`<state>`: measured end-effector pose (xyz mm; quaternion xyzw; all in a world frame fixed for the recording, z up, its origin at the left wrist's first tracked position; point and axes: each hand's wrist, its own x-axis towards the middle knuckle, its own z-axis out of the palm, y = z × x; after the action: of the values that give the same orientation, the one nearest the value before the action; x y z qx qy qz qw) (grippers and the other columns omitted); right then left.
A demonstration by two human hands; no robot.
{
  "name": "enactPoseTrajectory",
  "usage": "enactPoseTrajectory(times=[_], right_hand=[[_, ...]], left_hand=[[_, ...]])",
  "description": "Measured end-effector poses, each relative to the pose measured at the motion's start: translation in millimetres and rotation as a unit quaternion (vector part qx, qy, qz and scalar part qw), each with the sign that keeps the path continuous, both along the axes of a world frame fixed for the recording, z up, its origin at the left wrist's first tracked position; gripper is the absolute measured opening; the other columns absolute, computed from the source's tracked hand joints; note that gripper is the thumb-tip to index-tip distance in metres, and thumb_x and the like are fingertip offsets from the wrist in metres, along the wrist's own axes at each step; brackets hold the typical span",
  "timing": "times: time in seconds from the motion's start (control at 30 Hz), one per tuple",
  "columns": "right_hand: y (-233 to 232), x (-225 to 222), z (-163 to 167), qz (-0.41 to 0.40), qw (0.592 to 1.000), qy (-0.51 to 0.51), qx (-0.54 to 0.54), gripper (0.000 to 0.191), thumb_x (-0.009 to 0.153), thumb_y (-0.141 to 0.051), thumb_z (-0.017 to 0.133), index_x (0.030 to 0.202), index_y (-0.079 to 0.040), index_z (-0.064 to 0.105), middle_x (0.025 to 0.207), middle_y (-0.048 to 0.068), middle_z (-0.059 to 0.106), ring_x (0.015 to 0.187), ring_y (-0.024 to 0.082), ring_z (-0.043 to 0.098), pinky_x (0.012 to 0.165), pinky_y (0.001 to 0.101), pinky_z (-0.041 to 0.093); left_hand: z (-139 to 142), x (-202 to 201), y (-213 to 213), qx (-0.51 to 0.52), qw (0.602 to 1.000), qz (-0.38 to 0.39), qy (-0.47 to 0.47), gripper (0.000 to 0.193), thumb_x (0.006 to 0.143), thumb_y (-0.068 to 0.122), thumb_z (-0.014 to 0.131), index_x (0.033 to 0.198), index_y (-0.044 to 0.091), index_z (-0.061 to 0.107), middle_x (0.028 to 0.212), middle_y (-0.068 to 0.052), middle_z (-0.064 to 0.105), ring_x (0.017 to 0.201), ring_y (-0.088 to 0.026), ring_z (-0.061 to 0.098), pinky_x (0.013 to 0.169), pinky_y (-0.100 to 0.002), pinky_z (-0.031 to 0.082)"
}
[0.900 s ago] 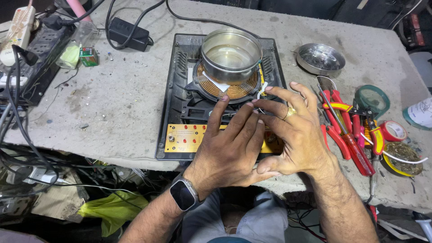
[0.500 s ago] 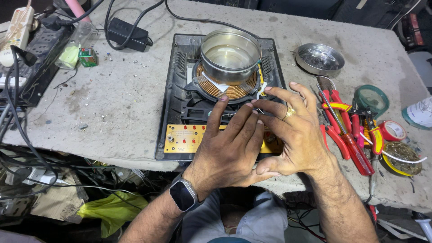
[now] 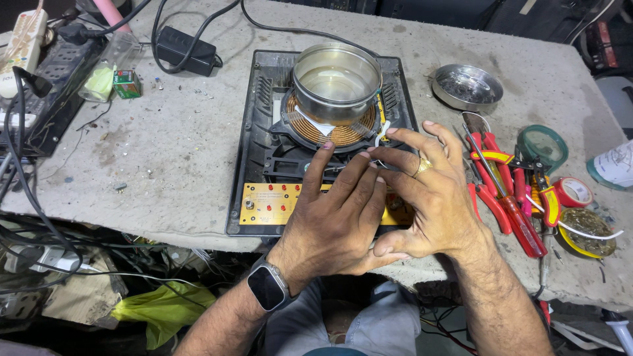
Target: The person removes a metal pot from an induction cooktop, then lifts the copper coil and circuit board assembly. They use a soldering iron to work on the green circuit board, then inspect it with a magnifying glass and a red pen. The person repeatedly handles the coil and board throughout the clip.
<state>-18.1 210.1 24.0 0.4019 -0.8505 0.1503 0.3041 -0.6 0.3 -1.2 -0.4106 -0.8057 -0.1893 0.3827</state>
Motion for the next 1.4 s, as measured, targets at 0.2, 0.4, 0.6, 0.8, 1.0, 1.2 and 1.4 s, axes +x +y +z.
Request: enactPoseTrajectory(times=[0.2,0.4,0.6,0.8,1.0,1.2,1.4], right_hand=[[0.5,-0.4,0.3,0.004,1.0,0.001,-0.002,0.092,0.079,-0.087,0.05,0.109,-0.004,0.073,0.132,0.01,0.067,0.141,0.035,0.051,0.121,0.0646,0.026],[0.3,-0.2,0.4,0.005,1.0,0.001,-0.002,0.093,0.079,-0.088,0.05,0.11,-0.004,0.073,0.132,0.01,0.066,0.14,0.036,0.051,0.121,0.0649,0.025],[-0.5,0.0,1.5,0.005,1.0,0.002,0.0,0.093,0.078,-0.088,0.05,0.111,-0.004,0.073,0.132,0.01,0.066,0.14,0.036,0.052,0.121,0.0648,0.026],[-0.4,0.9,1.2,0.001,1.0,0.004,0.002,0.093,0.079,-0.088,0.049,0.111,-0.004,0.073,0.132,0.01,0.067,0.14,0.035,0.052,0.121,0.0641,0.026],[-0.4,1.1,0.9,0.001,1.0,0.003,0.002,0.094,0.079,-0.089,0.048,0.109,-0.004,0.074,0.132,0.009,0.067,0.14,0.035,0.052,0.121,0.0635,0.026],[-0.4,0.3,-0.1,0.006,1.0,0.008,0.003,0.093,0.078,-0.09,0.05,0.107,-0.005,0.074,0.131,0.009,0.067,0.138,0.035,0.052,0.12,0.0636,0.026],[1.0,-0.1,-2.7,0.006,1.0,0.005,0.003,0.092,0.079,-0.088,0.049,0.109,-0.004,0.074,0.132,0.009,0.067,0.139,0.035,0.052,0.121,0.0638,0.026]], left_hand=[[-0.2,-0.7,0.1,0.004,1.0,-0.002,0.006,0.081,0.093,0.069,0.068,0.12,-0.007,0.065,0.124,-0.023,0.066,0.135,-0.037,0.057,0.124,-0.069,0.023],[0.4,-0.4,0.4,0.004,1.0,-0.004,0.006,0.083,0.092,0.071,0.068,0.12,-0.007,0.065,0.123,-0.023,0.066,0.134,-0.038,0.057,0.123,-0.069,0.022],[0.9,-0.2,-0.1,0.006,1.0,-0.005,0.006,0.082,0.091,0.07,0.068,0.12,-0.007,0.066,0.123,-0.022,0.067,0.134,-0.037,0.058,0.123,-0.067,0.023],[0.2,0.5,0.1,0.004,1.0,0.002,0.015,0.08,0.092,0.069,0.068,0.119,-0.006,0.066,0.123,-0.023,0.067,0.133,-0.037,0.059,0.124,-0.067,0.023],[-0.2,0.8,-0.2,0.004,1.0,-0.002,0.01,0.083,0.091,0.07,0.068,0.12,-0.007,0.066,0.123,-0.023,0.068,0.132,-0.037,0.059,0.124,-0.067,0.024],[-1.1,0.9,0.2,0.003,1.0,-0.011,0.003,0.084,0.088,0.071,0.069,0.12,-0.007,0.066,0.121,-0.023,0.068,0.131,-0.037,0.06,0.123,-0.066,0.026],[-2.3,0.9,1.2,0.003,1.0,-0.004,0.007,0.082,0.09,0.069,0.07,0.12,-0.007,0.067,0.121,-0.022,0.069,0.131,-0.037,0.06,0.123,-0.066,0.027]])
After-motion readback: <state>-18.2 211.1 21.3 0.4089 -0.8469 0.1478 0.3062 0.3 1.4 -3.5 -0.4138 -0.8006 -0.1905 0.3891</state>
